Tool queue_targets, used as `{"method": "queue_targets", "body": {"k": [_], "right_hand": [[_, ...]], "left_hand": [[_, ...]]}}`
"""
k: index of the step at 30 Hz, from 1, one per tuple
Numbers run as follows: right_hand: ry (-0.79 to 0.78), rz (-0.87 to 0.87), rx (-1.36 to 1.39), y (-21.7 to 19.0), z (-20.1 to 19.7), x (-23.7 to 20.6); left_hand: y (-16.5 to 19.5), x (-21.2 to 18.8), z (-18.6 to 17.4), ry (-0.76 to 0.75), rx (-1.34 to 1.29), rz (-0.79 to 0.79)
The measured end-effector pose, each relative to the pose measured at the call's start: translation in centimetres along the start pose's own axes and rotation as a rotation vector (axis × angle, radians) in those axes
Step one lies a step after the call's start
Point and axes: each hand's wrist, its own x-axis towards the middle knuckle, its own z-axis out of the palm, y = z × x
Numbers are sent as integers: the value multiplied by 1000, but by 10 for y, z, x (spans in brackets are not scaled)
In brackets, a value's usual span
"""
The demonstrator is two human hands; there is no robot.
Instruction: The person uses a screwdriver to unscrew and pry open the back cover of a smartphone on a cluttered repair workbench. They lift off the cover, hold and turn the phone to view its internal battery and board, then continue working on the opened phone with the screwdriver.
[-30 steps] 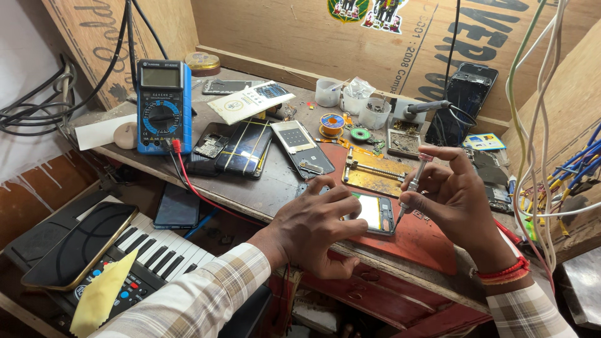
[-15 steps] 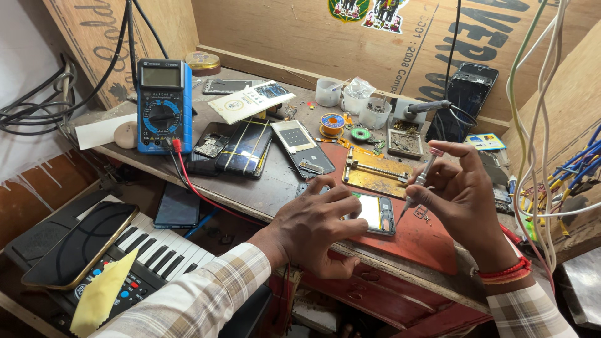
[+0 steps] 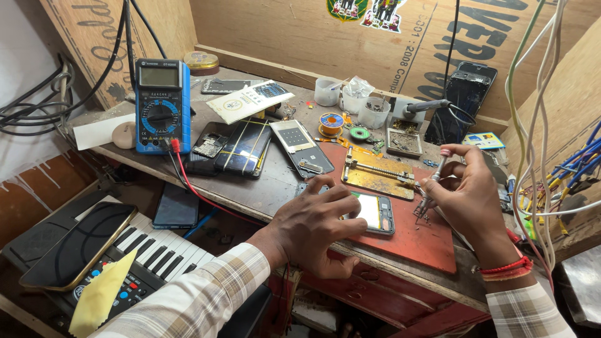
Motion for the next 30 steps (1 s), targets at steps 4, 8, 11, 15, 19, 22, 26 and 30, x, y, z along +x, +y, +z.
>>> {"method": "queue_targets", "body": {"k": [4, 8, 11, 15, 19, 22, 26, 30], "right_hand": [[73, -125, -114, 1, -1, -1], [95, -209, 1, 0, -1, -4], [79, -222, 121, -3, 0, -6], [22, -299, 179, -6, 2, -8], [-26, -367, 270, -5, 4, -10], [-56, -392, 292, -1, 7, -7], [-110, -332, 324, 3, 10, -6], [-125, -314, 328, 6, 13, -7]], "left_hand": [[0, 0, 1, 2, 1, -6], [0, 0, 0, 1, 4, 0], [0, 0, 0, -3, 10, -2], [1, 0, -1, 2, 8, -3], [1, 0, -1, -10, -4, -18], [0, -1, -1, -1, -10, -25], [0, 0, 0, -26, 16, -25], [-1, -1, 1, -41, 25, -27]]}}
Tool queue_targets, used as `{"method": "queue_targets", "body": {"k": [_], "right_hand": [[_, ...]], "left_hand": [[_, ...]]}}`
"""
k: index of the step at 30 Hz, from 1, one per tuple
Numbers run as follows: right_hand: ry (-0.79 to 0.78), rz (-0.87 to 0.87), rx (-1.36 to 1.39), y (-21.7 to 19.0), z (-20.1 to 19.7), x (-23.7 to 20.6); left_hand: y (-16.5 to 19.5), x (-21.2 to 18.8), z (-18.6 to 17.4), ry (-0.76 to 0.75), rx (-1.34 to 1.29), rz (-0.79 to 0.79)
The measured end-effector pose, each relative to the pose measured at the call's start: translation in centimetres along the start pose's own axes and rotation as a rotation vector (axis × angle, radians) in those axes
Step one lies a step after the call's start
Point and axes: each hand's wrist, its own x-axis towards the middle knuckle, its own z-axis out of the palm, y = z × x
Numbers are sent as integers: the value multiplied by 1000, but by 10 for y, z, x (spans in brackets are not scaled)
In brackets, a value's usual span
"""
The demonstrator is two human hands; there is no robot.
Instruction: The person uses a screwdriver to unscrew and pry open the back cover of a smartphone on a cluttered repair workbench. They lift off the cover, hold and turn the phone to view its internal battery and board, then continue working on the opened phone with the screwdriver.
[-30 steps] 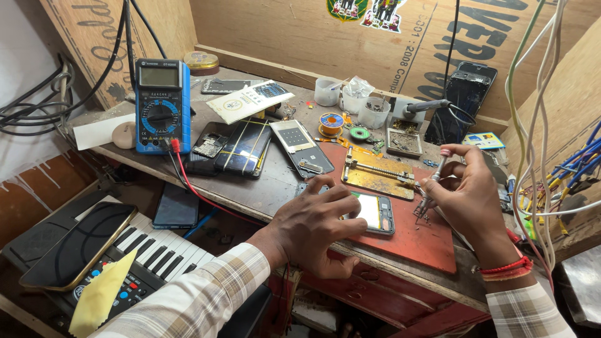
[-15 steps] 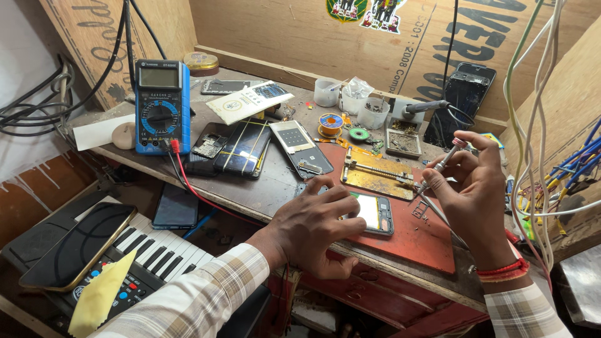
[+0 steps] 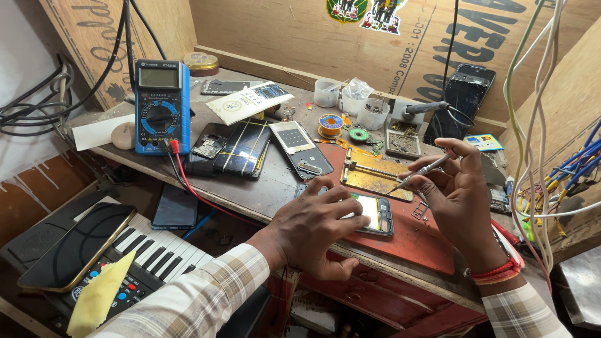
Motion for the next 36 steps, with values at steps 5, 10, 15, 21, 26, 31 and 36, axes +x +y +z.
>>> {"method": "queue_targets", "body": {"k": [5, 10, 15, 21, 26, 31, 36], "right_hand": [[-23, -28, -4, 0, 1, 0], [-42, -36, 20, -1, 1, -1], [-68, -36, 31, -2, -1, -1], [-87, -47, 49, -2, 0, -3], [-86, -41, 12, -4, 0, -2], [-83, -29, 8, -5, 2, -3], [-93, -7, 0, -8, 3, -3]], "left_hand": [[0, 0, 1, 18, 1, 10], [0, 1, 3, 12, -10, -2], [0, 0, 2, 47, -12, -12], [1, 0, 0, 55, -26, -6], [0, 1, -1, 33, -64, -19], [0, 0, 0, 80, -59, 6], [0, 0, 1, 62, -53, 4]]}}
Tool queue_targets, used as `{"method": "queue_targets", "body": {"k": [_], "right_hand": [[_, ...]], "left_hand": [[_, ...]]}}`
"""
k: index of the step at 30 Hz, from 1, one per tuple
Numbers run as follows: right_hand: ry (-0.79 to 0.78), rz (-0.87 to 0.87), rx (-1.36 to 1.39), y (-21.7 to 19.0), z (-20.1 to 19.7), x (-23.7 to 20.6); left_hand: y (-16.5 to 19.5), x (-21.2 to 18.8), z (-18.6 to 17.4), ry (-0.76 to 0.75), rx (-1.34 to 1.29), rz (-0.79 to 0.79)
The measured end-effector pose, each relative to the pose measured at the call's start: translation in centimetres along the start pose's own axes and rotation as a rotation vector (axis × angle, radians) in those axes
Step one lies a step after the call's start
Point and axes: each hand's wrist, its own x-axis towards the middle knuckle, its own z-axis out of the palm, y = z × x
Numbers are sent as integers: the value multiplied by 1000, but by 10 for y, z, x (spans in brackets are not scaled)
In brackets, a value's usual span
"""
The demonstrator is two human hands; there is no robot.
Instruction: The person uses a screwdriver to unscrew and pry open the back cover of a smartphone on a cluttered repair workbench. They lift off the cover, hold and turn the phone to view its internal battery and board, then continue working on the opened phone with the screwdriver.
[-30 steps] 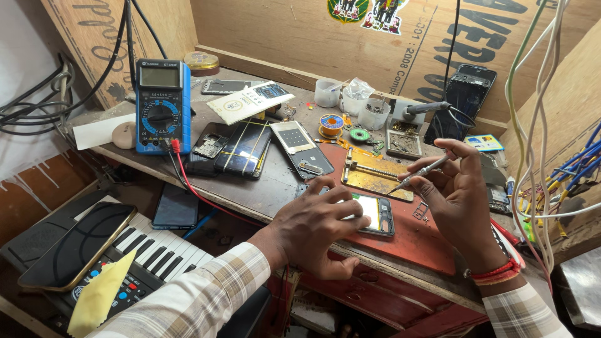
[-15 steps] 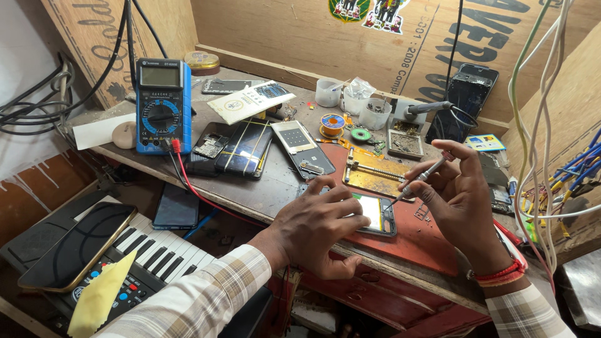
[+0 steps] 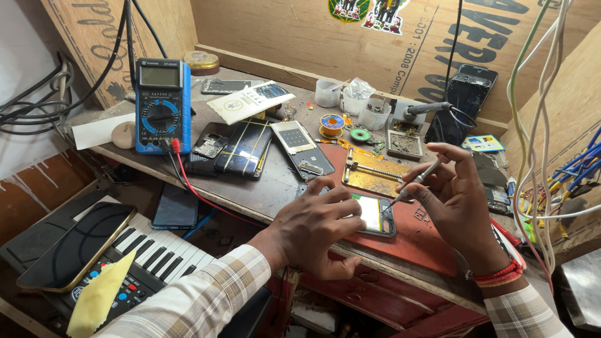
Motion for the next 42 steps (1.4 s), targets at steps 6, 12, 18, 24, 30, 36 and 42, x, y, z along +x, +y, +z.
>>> {"method": "queue_targets", "body": {"k": [6, 12, 18, 24, 30, 36, 42], "right_hand": [[-21, -15, -28, 1, 5, -2], [-86, -65, -15, 6, 10, -1], [-185, -110, -128, -1, 16, 7], [-373, -64, -353, -14, 21, 35], [-485, 105, -76, -7, 23, 48], [-454, 110, 97, 2, 19, 42], [-388, 83, 160, 5, 19, 44]], "left_hand": [[0, 0, 1, -1, -3, -5], [0, 0, -1, -3, 0, -1], [0, 1, -2, -23, -9, -7], [1, 0, -3, -30, 17, -16], [0, 0, -1, 1, 4, -11], [-1, 0, -1, -16, 11, -20], [0, 0, 0, -14, 17, -14]]}}
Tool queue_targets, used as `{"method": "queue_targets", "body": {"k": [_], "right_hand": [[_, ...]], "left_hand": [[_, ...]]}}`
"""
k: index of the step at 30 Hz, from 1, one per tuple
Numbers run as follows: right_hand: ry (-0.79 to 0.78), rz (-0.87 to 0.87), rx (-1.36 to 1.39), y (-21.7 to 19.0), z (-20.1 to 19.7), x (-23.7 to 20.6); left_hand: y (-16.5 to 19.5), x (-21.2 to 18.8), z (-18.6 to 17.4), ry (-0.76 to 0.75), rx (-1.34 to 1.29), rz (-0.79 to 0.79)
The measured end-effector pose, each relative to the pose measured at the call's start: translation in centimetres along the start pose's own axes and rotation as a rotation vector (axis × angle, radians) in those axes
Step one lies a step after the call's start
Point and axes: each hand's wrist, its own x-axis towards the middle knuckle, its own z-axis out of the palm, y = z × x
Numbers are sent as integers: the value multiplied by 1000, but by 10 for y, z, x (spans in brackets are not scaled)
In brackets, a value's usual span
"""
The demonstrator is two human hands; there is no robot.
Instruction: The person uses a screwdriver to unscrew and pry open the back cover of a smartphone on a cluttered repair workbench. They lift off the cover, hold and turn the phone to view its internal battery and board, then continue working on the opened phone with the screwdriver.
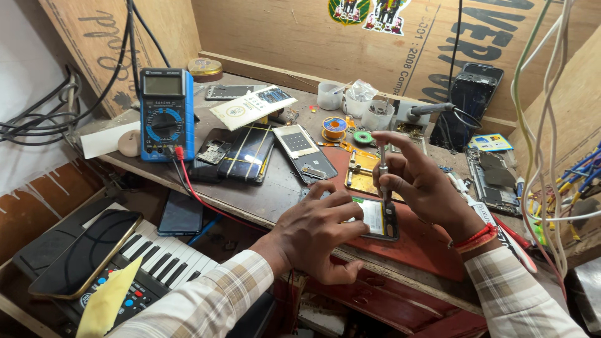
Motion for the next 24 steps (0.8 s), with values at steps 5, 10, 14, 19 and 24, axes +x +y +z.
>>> {"method": "queue_targets", "body": {"k": [5, 10, 14, 19, 24], "right_hand": [[8, 7, -44, -1, 0, -1], [-5, 0, -63, 0, -1, 0], [17, 21, -44, 3, -3, 2], [36, 86, -5, 3, -7, 5], [55, 73, 12, 1, -8, 4]], "left_hand": [[0, 1, -1, 1, -9, 7], [0, 1, -1, 2, 0, 5], [0, 0, 1, 12, -13, 7], [1, 1, -1, 6, -3, -2], [1, 2, 1, 14, 3, 2]]}}
